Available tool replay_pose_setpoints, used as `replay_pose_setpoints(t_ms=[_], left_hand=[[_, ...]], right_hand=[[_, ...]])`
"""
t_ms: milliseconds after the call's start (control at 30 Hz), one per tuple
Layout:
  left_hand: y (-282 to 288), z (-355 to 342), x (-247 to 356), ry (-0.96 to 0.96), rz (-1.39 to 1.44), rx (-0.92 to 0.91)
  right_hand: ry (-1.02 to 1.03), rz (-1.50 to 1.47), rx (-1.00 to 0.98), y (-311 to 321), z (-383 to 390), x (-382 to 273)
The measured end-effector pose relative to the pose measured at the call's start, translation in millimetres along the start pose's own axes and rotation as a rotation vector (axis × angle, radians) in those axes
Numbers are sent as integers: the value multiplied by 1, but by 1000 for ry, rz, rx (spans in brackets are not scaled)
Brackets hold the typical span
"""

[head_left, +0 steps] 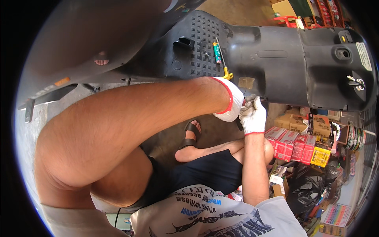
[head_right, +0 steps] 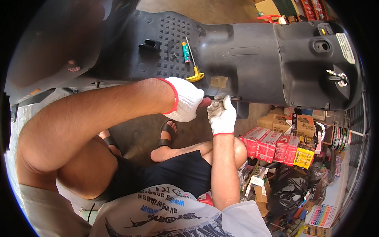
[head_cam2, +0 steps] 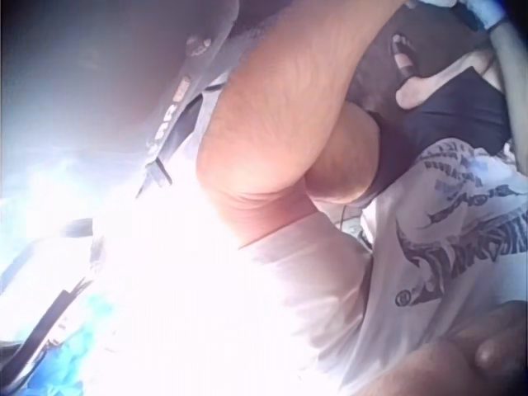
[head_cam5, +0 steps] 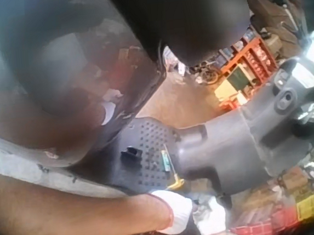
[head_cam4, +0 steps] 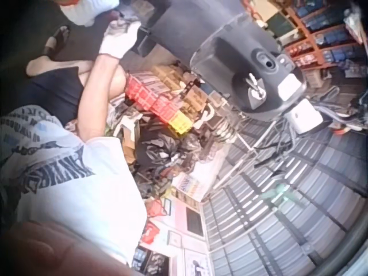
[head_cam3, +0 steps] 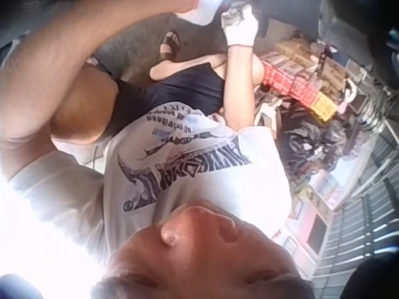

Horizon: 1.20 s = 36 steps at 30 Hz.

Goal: The person puts on gloves and uses a screwdriver to remove screws from the front panel of a scooter. They place a blue plastic bag on the seat, then continue unscrewing and removing the front cover to access the internal components.

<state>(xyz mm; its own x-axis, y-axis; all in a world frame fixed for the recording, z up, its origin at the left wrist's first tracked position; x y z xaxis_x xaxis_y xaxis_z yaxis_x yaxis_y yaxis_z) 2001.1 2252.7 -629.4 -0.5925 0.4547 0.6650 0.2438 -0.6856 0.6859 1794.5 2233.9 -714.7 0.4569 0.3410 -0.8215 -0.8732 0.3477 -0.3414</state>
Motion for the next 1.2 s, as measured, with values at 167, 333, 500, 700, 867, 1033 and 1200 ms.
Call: replay_pose_setpoints(t_ms=[167,333,500,700,867,1033,1200], left_hand=[[-12,-7,-3,-8,-4,-62],[-18,-7,-5,-17,-35,-83],[-22,-2,-5,-30,-70,-99],[-19,4,-9,-32,-114,-113],[-9,12,-11,-11,-181,-114],[36,24,-3,-121,90,395],[59,24,8,-149,152,583]], right_hand=[[36,20,76,6,0,-5],[74,72,74,4,-1,-7],[-4,167,23,-5,4,4],[-61,195,-111,-18,16,19],[70,169,-275,-24,48,-15],[291,238,-319,-24,75,-94],[374,187,-354,-27,82,-132]])
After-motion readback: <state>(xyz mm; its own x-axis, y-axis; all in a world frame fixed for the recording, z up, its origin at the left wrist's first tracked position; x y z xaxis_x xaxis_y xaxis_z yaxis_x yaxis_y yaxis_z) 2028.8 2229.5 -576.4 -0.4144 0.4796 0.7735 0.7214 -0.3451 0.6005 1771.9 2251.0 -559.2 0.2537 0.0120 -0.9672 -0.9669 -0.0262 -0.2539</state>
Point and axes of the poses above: each hand's wrist, its own z-axis away from the middle knuckle, its own y-axis out of the back of the hand, x = y × z, the point moved 10 cm from there along -z, towards the middle knuckle, and after that the axes turned 3 degrees about -x, right-handed, at the moved point
